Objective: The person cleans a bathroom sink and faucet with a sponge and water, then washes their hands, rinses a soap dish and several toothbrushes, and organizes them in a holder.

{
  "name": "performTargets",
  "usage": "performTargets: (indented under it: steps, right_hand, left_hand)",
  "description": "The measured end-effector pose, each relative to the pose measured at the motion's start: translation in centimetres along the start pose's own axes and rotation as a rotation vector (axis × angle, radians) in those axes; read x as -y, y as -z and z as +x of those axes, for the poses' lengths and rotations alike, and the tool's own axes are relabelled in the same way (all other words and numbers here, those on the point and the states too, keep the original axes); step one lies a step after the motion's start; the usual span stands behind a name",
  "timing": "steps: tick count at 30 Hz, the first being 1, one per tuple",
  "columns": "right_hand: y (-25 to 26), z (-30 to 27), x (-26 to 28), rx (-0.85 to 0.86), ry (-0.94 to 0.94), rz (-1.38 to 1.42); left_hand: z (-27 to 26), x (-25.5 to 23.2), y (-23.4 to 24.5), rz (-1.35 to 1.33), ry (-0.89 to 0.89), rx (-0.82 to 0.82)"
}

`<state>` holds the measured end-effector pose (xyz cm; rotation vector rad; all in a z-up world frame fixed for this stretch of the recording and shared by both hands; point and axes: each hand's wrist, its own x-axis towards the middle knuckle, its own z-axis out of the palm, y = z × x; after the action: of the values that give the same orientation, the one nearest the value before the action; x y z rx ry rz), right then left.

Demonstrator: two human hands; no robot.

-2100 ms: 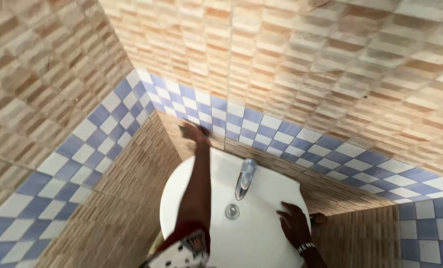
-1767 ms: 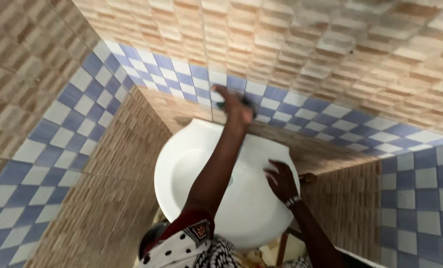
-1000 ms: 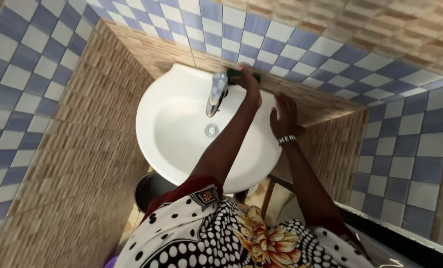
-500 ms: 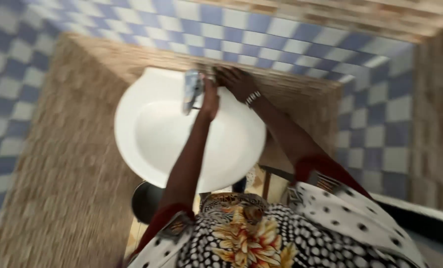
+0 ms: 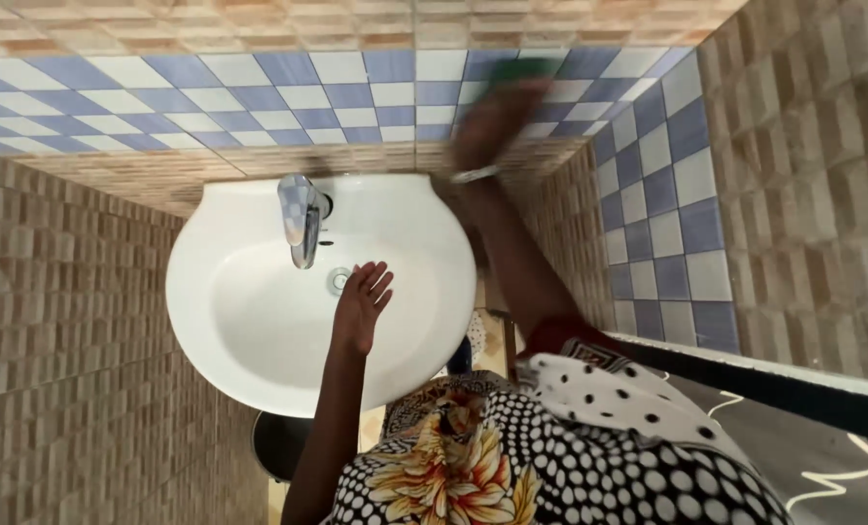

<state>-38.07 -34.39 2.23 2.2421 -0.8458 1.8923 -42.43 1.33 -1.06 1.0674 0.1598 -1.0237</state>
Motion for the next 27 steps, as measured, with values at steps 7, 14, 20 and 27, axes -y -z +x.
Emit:
performTargets:
  steps: [7, 14, 20, 27]
  right_hand:
    - [3.9, 3.9, -1.8, 0.135, 0.143, 0.165]
    - [8.4, -1.9, 1.8, 0.666, 0.298, 0.411]
    - [12.4, -9.5, 5.8, 1.081, 0.376, 0.199]
    - [1.7, -12.9, 12.2, 1.146, 0.540, 0.435]
  left_hand:
    - [0.6, 0.0, 7.4, -0.101, -0.278, -0.207]
    - [-2.7, -0.3, 10.3, -0.258, -0.165, -0.577]
    - [-3.4, 2.1, 8.3, 0.126, -0.389, -0.731]
    - [-6.1, 3.8, 10.0, 1.200, -0.805, -1.150]
